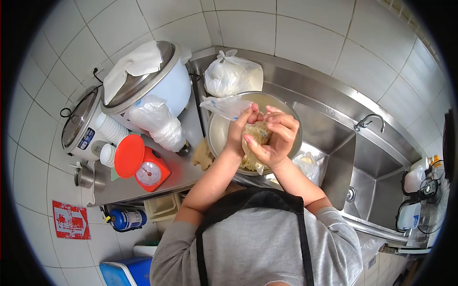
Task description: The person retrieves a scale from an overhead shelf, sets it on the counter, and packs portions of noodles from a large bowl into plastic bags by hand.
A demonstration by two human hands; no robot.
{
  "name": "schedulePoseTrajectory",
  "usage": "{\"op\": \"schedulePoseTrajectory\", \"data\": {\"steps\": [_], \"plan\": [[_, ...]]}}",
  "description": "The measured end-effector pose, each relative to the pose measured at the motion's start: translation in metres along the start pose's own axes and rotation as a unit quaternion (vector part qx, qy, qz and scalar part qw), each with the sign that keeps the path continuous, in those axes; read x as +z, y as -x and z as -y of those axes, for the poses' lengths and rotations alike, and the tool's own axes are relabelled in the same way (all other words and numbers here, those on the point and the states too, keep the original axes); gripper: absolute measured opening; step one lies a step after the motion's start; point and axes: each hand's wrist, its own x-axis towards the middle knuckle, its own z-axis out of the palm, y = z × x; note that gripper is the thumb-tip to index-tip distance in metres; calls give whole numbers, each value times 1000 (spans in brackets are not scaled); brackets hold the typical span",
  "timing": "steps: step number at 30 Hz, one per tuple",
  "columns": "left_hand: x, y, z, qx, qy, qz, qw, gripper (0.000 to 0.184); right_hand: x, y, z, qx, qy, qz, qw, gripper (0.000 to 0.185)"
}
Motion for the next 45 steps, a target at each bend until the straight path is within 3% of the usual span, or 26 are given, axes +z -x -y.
{"op": "schedulePoseTrajectory", "data": {"steps": [1, 3, 7, 9, 10, 11, 13, 16, 17, 20, 23, 26, 28, 29, 31, 32, 34, 35, 36, 38, 39, 40, 42, 43, 45], "plan": [[23, 6, -2, 16, -55, -132, 990, 14, 2, -1, 0, 4, -7, 4, 1000, 47], [-16, -8, -1, 46, -105, -106, 988, 14, 6, 1, -2, 33, -6, 20, 999, 39], [-21, -10, -13, 60, -220, -147, 963, 15, 7, 11, -8, 7, 83, 245, 966, 35], [-59, -26, -25, 41, -264, -78, 961, 11, 11, 14, 6, 91, 55, 332, 937, 41], [-67, -26, -27, 166, -472, -26, 865, 10, 12, 13, 12, 137, 40, 375, 916, 45], [-76, -26, -28, 280, -648, 28, 708, 10, 10, 8, 14, 133, 99, 394, 904, 52], [-66, -20, -33, 318, -798, 63, 508, 11, 4, -3, 7, 115, 224, 424, 870, 45], [-19, -7, -48, 146, -843, 16, 518, 21, -17, -11, -12, 32, 337, 481, 809, 34], [-3, 1, -50, 120, -863, 31, 490, 22, -27, -13, -17, -9, 362, 501, 786, 30], [32, 21, -56, 114, -867, 118, 471, 15, -55, -33, -21, -47, 271, 542, 794, 18], [79, 45, -57, 177, -855, 194, 446, 15, -74, -58, -14, -150, 243, 439, 852, 13], [114, 56, -52, 107, -782, 231, 568, 21, -80, -69, -17, -205, 233, 273, 911, 16], [119, 45, -33, 140, -667, 179, 710, 23, -70, -66, -35, -184, 217, 132, 950, 18], [121, 36, -24, 157, -599, 153, 770, 24, -57, -61, -44, -146, 194, 71, 967, 18], [115, 10, -5, 207, -533, 59, 818, 25, -27, -24, -55, 144, 38, 8, 989, 13], [108, -4, 1, 232, -496, 13, 836, 26, -19, -9, -57, 158, 79, 38, 984, 15], [73, -33, 4, 278, -543, -63, 790, 25, -4, 22, -61, 178, 162, 102, 965, 24], [59, -43, 3, 300, -566, -102, 761, 25, 10, 19, -60, 420, -159, -42, 893, 25], [54, -46, -1, 320, -600, -128, 721, 24, 22, 16, -58, 584, -452, -175, 651, 28], [41, -49, -5, 356, -660, -180, 636, 21, 24, 28, -62, 626, -376, -83, 678, 26], [36, -49, -5, 368, -662, -199, 622, 18, 23, 32, -64, 645, -334, -35, 687, 25], [31, -48, -5, 359, -669, -195, 621, 17, 18, 35, -67, 612, -249, 39, 750, 24], [22, -42, -4, 341, -683, -189, 618, 16, 7, 36, -74, 514, -70, 186, 834, 20], [20, -39, -5, 340, -690, -175, 614, 17, 3, 24, -64, 387, 155, 230, 879, 13], [19, -29, -13, 254, -721, -134, 631, 16, -14, 19, -56, 258, 208, 279, 901, 11]]}}
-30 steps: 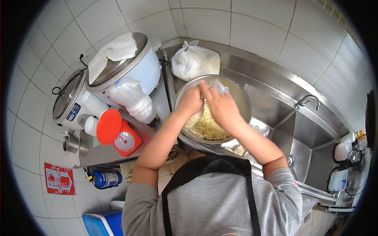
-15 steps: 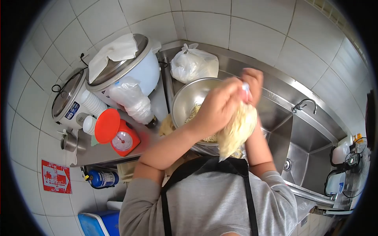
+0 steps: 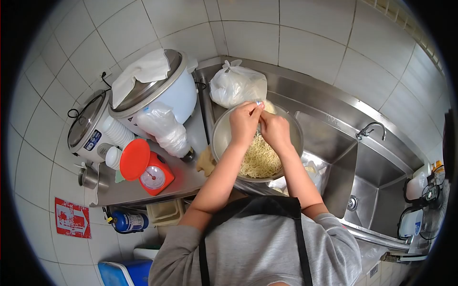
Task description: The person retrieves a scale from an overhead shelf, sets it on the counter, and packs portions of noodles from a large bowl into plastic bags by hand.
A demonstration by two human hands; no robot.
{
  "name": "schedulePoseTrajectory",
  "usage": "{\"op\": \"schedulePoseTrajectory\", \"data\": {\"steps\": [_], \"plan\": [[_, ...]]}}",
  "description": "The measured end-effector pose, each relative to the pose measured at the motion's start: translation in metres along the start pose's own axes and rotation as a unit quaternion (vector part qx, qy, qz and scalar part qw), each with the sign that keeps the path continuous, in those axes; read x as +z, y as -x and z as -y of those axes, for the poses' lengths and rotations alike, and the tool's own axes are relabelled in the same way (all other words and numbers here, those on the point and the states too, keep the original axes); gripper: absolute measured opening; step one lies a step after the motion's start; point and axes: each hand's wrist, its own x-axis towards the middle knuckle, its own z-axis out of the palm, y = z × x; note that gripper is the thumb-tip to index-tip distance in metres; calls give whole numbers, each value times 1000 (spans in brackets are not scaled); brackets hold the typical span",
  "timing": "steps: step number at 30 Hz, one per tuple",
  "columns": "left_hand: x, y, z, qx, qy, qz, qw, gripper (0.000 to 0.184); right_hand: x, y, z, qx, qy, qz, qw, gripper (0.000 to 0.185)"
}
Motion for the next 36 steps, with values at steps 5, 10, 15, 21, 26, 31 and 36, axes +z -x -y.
{"op": "schedulePoseTrajectory", "data": {"steps": [5, 10, 15, 21, 26, 31, 36], "plan": [[-20, 20, -5, 19, 182, 101, 978, 11, -51, 3, 1, -46, -129, 72, 988, 17], [-37, 24, -36, 70, 180, 223, 956, 11, -80, 13, 9, 171, -481, 179, 841, 31], [-46, 20, -68, 287, -25, 193, 938, 18, -93, 8, 13, -22, -469, 120, 875, 21], [-45, 21, -79, 291, 22, 231, 928, 17, -101, 7, 12, -91, -467, 38, 879, 27], [-40, 15, -71, 289, 24, 164, 943, 9, -102, 9, 22, -46, -407, 2, 912, 22], [-24, 19, -56, 253, 20, 110, 961, 13, -89, 9, 27, -50, -296, -61, 952, 24], [-14, 26, -65, 230, 51, 7, 972, 12, -91, 9, 42, -117, -189, -113, 968, 22]]}}
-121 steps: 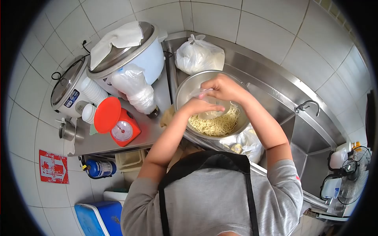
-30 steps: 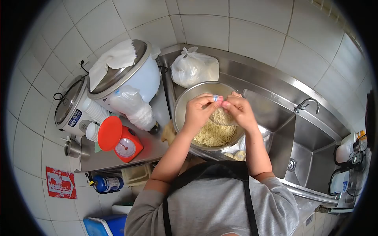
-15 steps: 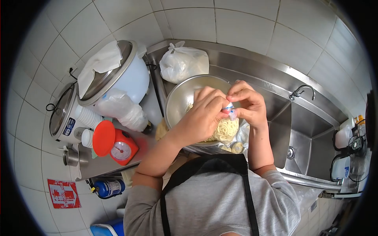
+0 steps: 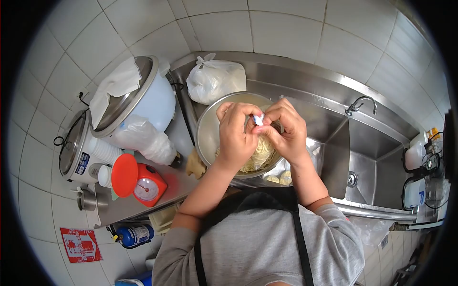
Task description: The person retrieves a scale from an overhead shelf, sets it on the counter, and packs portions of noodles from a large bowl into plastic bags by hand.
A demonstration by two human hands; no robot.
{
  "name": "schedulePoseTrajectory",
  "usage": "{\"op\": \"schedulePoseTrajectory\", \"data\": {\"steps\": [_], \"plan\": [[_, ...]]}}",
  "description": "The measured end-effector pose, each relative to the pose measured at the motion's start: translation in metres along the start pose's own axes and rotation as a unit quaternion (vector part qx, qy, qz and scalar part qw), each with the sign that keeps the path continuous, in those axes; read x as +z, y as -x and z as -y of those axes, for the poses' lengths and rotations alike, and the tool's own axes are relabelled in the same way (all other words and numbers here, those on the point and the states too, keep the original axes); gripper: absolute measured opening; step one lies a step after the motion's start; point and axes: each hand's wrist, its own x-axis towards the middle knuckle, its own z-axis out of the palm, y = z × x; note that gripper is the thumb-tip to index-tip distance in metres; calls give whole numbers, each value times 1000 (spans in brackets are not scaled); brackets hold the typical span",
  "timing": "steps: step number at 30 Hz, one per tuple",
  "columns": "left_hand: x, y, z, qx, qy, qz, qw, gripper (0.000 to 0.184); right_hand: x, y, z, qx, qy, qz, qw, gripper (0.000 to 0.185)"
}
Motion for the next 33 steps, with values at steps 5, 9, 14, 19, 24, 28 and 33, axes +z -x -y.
{"op": "schedulePoseTrajectory", "data": {"steps": [5, 9, 14, 19, 24, 28, 33], "plan": [[11, 0, -10, -101, 269, 7, 958, 12, -15, 2, 6, 179, -284, -66, 940, 31], [35, 3, -12, -28, 355, 47, 933, 9, -51, 3, 6, 140, -212, 14, 967, 10], [77, 22, -18, -70, 465, 79, 879, 13, -85, 19, 15, 178, -155, -33, 971, 7], [104, 31, -25, -137, 528, 128, 828, 12, -111, 34, 4, 193, -63, -17, 979, 9], [141, 42, -28, -163, 472, 130, 856, 15, -131, 40, 4, 167, 12, 0, 986, 10], [157, 59, -17, -126, 348, 222, 902, 17, -145, 53, 0, 221, 35, 35, 974, 11], [147, 71, 9, -59, 149, 290, 943, 26, -160, 86, -46, 436, 34, 249, 864, 13]]}}
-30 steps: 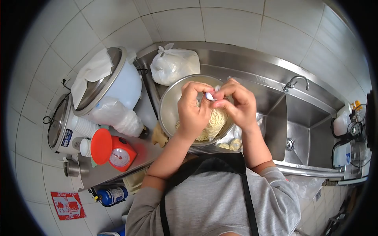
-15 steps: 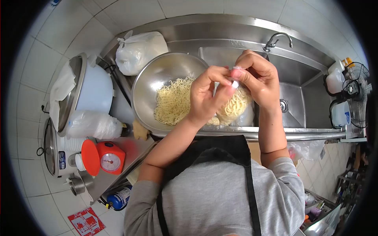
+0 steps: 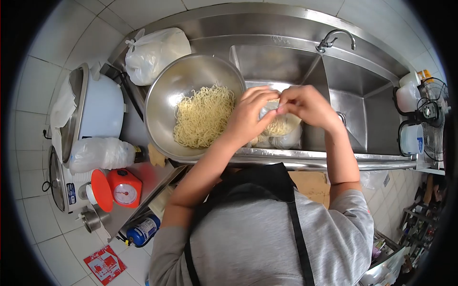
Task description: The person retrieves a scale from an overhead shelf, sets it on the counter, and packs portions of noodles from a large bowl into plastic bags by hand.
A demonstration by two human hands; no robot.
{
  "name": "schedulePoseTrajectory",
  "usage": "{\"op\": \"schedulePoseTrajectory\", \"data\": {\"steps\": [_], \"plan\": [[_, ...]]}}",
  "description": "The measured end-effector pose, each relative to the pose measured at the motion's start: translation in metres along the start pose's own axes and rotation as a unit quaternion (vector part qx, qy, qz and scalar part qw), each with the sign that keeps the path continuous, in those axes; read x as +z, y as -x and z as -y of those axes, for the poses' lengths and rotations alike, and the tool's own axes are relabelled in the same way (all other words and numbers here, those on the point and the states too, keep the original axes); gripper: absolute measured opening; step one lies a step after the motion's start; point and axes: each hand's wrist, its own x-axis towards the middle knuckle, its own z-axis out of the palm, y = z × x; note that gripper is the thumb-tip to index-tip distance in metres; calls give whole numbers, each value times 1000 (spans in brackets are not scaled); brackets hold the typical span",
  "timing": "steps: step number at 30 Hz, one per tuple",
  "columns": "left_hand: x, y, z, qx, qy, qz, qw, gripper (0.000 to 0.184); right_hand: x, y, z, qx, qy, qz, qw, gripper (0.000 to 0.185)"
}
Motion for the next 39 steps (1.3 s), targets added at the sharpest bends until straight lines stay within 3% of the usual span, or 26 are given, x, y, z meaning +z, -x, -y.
{"op": "schedulePoseTrajectory", "data": {"steps": [2, 4, 7, 10, 13, 14, 16, 20, 25, 28, 29, 30, 32, 33, 35, 36, 39], "plan": [[-19, 11, 1, -31, -41, -14, 999, 24, 17, -23, -50, 26, 47, 109, 993, 15], [-40, 26, -2, -76, -78, -45, 993, 22, 56, -47, -130, 75, -25, 147, 986, 16], [-67, 53, -7, -136, -84, -89, 983, 17, 113, -78, -223, 115, -72, 155, 979, 19], [-82, 81, -11, -198, -72, -138, 968, 13, 165, -103, -277, 98, 84, 179, 975, 19], [-86, 105, -14, -253, -80, -177, 948, 10, 228, -108, -328, 142, 148, 90, 975, 26], [-85, 111, -16, -271, -69, -180, 943, 10, 237, -105, -339, 23, 251, 164, 954, 29], [-85, 122, -20, -305, -55, -193, 931, 10, 280, -102, -399, 110, 124, 144, 976, 25], [-86, 138, -32, -380, -81, -165, 906, 10, 300, -96, -413, 96, 69, 216, 969, 21], [-82, 162, -36, -364, -125, -100, 917, 12, 283, -95, -432, 20, 77, 237, 968, 19], [-90, 184, -42, -363, -142, -74, 918, 11, 256, -113, -470, -82, 134, 139, 978, 20], [-95, 190, -44, -365, -160, -70, 915, 11, 212, -115, -406, 144, 136, 115, 973, 20], [-102, 197, -47, -368, -179, -66, 910, 11, 225, -135, -483, 143, 184, 8, 972, 21], [-119, 205, -54, -360, -240, -145, 890, 12, 154, -157, -461, 180, -12, -84, 980, 23], [-131, 212, -55, -360, -262, -194, 874, 12, 128, -158, -426, 108, -238, -179, 949, 23], [-175, 211, -57, -278, -407, -278, 824, 11, 70, -184, -393, 90, -243, -262, 930, 14], [-201, 209, -57, -247, -443, -309, 805, 13, 43, -196, -384, 37, -268, -280, 921, 13], [-272, 189, -54, -163, -556, -369, 727, 18, -16, -217, -287, 18, -284, -379, 881, 17]]}}
